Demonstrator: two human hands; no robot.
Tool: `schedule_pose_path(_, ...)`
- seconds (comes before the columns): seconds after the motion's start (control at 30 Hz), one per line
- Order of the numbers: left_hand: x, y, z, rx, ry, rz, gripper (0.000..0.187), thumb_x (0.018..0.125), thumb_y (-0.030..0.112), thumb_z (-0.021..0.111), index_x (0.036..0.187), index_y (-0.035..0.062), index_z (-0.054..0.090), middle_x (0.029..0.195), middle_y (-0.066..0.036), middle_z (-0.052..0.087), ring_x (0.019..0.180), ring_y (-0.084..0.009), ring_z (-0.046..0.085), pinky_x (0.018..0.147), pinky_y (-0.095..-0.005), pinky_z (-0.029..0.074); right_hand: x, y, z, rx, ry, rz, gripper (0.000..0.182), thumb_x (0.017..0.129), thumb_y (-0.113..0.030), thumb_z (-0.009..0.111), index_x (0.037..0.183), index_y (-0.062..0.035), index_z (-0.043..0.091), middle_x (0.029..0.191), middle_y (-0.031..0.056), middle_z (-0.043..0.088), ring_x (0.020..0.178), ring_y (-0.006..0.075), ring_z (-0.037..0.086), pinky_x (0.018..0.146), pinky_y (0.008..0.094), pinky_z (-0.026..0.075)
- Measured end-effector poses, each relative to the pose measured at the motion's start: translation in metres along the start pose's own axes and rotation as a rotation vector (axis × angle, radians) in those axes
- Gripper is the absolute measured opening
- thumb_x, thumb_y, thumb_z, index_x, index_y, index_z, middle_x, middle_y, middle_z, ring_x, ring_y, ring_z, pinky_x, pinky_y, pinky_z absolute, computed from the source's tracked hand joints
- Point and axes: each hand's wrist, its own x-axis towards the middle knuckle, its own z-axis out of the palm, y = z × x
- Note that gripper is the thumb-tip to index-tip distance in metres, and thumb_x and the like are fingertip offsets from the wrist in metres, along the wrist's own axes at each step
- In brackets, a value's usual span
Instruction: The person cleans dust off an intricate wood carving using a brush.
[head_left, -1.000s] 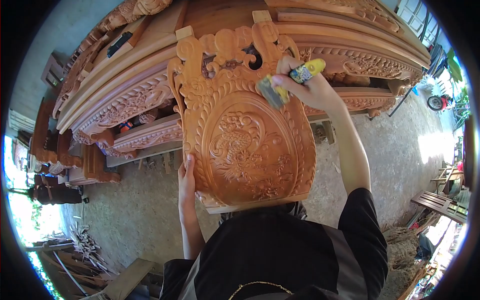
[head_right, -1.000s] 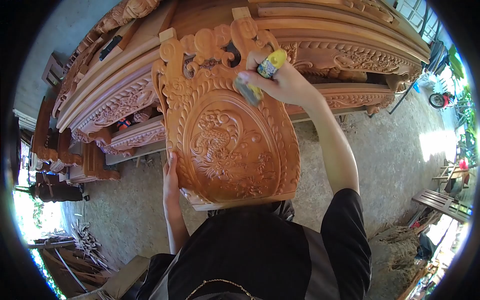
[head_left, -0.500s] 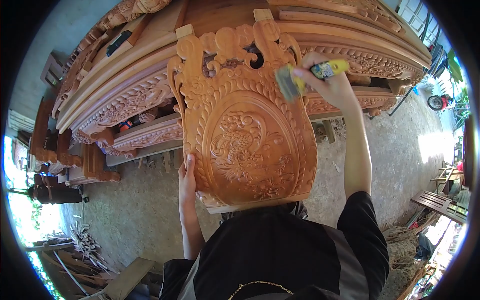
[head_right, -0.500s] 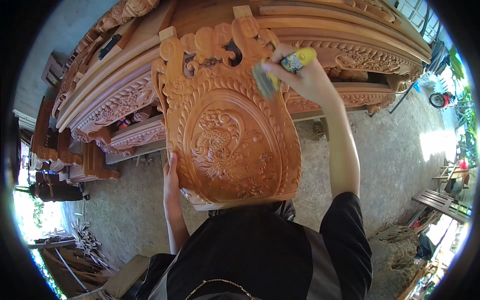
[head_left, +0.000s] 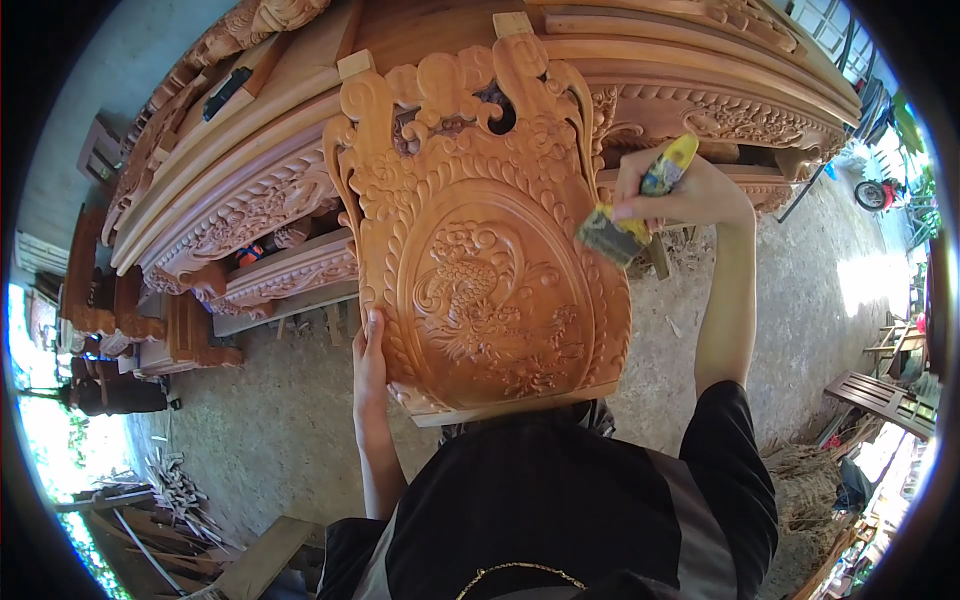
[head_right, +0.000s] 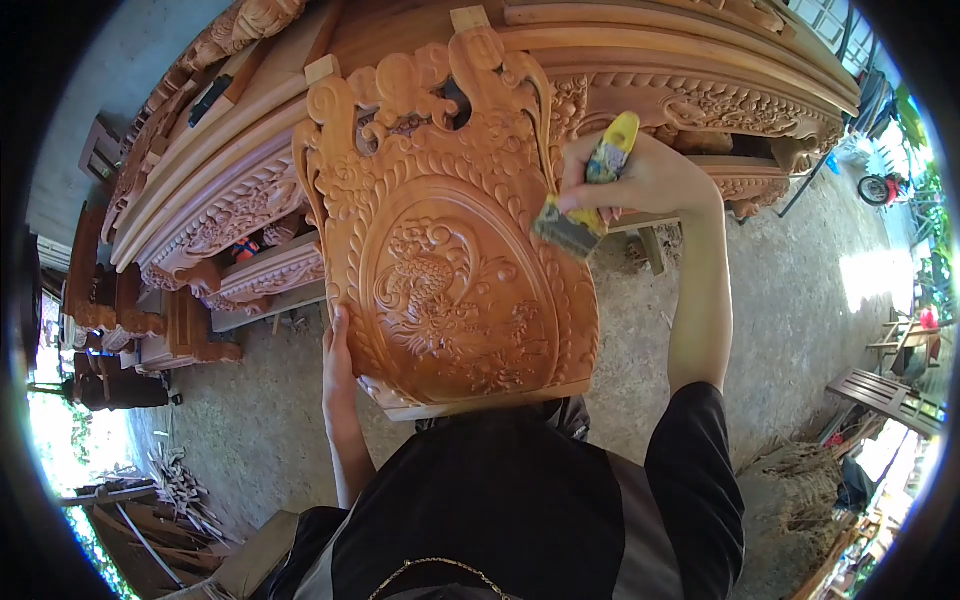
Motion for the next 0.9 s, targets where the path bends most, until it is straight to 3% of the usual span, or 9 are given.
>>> schedule_pose_path(0.1,-0.004,0.007,0.008,0.023,0.061,-0.005,0.061,0.101,0.049,0.058,0.13,-0.0038,0.058,0.12,-0.009,0.065,0.107,-0.0152,0.062,0.093,-0.029,0.049,0.006,0.005,0.012,-0.022,-0.009,0.087,0.018,0.093,-0.018,0.074,0.083,-0.0046,0.067,0.072,-0.0006,0.064,0.06,0.0061,0.061,0.05,0.0225,0.048)
schedule_pose_path(0.17,-0.005,0.007,0.009,0.019,0.048,-0.006,0.061,0.101,0.05,0.058,0.13,-0.0039,0.058,0.12,-0.009,0.065,0.108,-0.0154,0.062,0.094,-0.0292,0.049,0.02,0.021,0.023,-0.011,0.522,-0.187,0.02,0.092,-0.019,0.075,0.081,-0.0045,0.066,0.071,-0.0007,0.064,0.058,0.0061,0.06,0.05,0.0224,0.047)
schedule_pose_path(0.37,-0.003,0.001,0.003,0.04,0.049,-0.003,0.061,0.101,0.05,0.057,0.131,-0.0039,0.058,0.121,-0.009,0.065,0.109,-0.0154,0.061,0.096,-0.0296,0.048,0.006,0.0,0.003,-0.115,-0.106,0.058,0.022,0.093,-0.02,0.074,0.079,-0.0049,0.066,0.072,0.0003,0.067,0.056,0.0061,0.059,0.048,0.021,0.047)
schedule_pose_path(0.57,-0.008,0.008,0.011,0.011,0.065,0.002,0.057,0.102,0.046,0.056,0.13,-0.0039,0.059,0.119,-0.009,0.066,0.106,-0.0152,0.062,0.094,-0.0292,0.049,0.049,0.023,0.022,-0.111,0.697,-0.207,0.026,0.094,-0.025,0.073,0.082,-0.0047,0.063,0.067,0.0024,0.066,0.055,0.0053,0.061,0.046,0.0199,0.046)
schedule_pose_path(0.63,-0.005,0.008,0.013,0.003,0.082,0.004,0.056,0.103,0.045,0.056,0.13,-0.0039,0.059,0.119,-0.009,0.066,0.106,-0.0152,0.063,0.093,-0.029,0.05,0.042,0.02,0.009,-0.067,0.575,-0.144,0.024,0.094,-0.023,0.073,0.082,-0.0044,0.064,0.069,0.0026,0.068,0.055,0.0053,0.061,0.045,0.0207,0.046)
schedule_pose_path(0.7,-0.005,0.006,0.01,0.035,0.078,0.023,0.056,0.102,0.045,0.056,0.129,-0.0041,0.059,0.119,-0.009,0.066,0.107,-0.015,0.062,0.094,-0.0291,0.049,0.036,0.009,0.001,0.016,0.051,0.04,0.023,0.094,-0.023,0.074,0.083,-0.004,0.065,0.07,0.0028,0.069,0.055,0.0048,0.061,0.045,0.0205,0.047)
schedule_pose_path(0.77,-0.002,0.002,0.009,0.019,0.079,0.031,0.056,0.102,0.045,0.057,0.129,-0.0042,0.059,0.119,-0.009,0.066,0.107,-0.0149,0.062,0.094,-0.0293,0.049,0.05,0.012,0.006,-0.028,0.164,0.032,0.024,0.092,-0.024,0.075,0.084,-0.004,0.066,0.071,0.0026,0.069,0.054,0.0051,0.061,0.046,0.0198,0.047)
schedule_pose_path(0.83,-0.002,0.0,0.01,0.003,0.076,0.032,0.056,0.102,0.045,0.057,0.128,-0.0043,0.06,0.12,-0.009,0.066,0.108,-0.0149,0.062,0.094,-0.0294,0.049,0.072,0.032,0.018,-0.01,0.828,-0.233,0.023,0.092,-0.024,0.076,0.083,-0.0041,0.066,0.072,0.0026,0.07,0.054,0.0052,0.061,0.046,0.0195,0.047)
schedule_pose_path(0.9,-0.002,0.001,0.009,0.002,0.047,0.023,0.057,0.102,0.046,0.057,0.129,-0.0042,0.059,0.12,-0.009,0.065,0.109,-0.0152,0.062,0.094,-0.0295,0.049,0.075,0.029,0.021,-0.057,0.867,-0.361,0.023,0.092,-0.023,0.076,0.082,-0.0042,0.067,0.073,0.0028,0.07,0.054,0.0057,0.061,0.046,0.0205,0.048)
